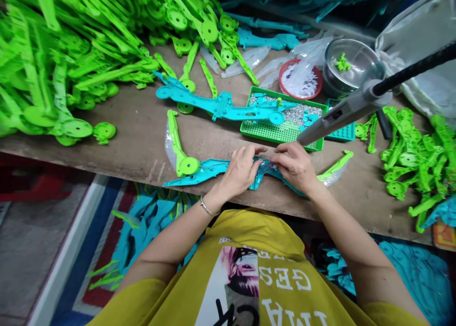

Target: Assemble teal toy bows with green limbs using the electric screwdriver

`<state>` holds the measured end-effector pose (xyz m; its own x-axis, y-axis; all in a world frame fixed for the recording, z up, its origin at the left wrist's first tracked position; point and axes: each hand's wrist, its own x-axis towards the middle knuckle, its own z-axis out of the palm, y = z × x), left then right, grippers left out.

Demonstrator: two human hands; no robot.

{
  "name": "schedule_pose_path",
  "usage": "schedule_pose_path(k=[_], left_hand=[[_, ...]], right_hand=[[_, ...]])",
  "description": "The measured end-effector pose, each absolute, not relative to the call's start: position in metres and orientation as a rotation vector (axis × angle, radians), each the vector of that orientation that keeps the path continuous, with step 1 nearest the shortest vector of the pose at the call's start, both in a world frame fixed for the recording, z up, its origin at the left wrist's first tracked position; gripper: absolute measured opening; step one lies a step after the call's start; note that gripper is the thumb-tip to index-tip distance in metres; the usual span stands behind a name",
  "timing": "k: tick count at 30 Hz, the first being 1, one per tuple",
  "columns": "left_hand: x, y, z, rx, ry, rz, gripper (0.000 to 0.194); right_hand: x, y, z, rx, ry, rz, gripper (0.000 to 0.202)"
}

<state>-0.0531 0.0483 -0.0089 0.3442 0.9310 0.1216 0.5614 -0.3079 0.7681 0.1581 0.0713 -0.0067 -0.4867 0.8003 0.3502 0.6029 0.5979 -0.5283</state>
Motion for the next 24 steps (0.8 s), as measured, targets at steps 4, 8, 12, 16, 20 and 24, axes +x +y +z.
schedule_pose_path(k=[4,8,12,16,20,24], left_hand=[[-0.052,0.056,-0.01,1.929,1.117,0.736,0.051],[-0.048,0.059,-0.011,1.972,1.178,0.697,0.045],[-0.045,0.057,-0.01,2.045,1.274,0.702,0.037],[-0.042,0.056,-0.009,2.079,1.347,0.697,0.033],[-0.04,0.056,-0.012,2.136,1.416,0.698,0.015],[-0.044,0.051,-0.015,2.248,1.465,0.711,0.009]], right_hand=[[0.158,0.076,-0.011,-1.088,-2.303,0.431,0.024],[0.159,0.075,-0.013,-1.016,-2.28,0.527,0.025],[0.16,0.065,-0.001,-1.167,-2.009,0.86,0.03],[0.154,0.053,0.016,-1.405,-1.793,1.17,0.028],[0.15,0.05,0.022,-1.45,-1.841,1.181,0.013],[0.153,0.056,0.015,-1.434,-2.027,0.907,0.008]])
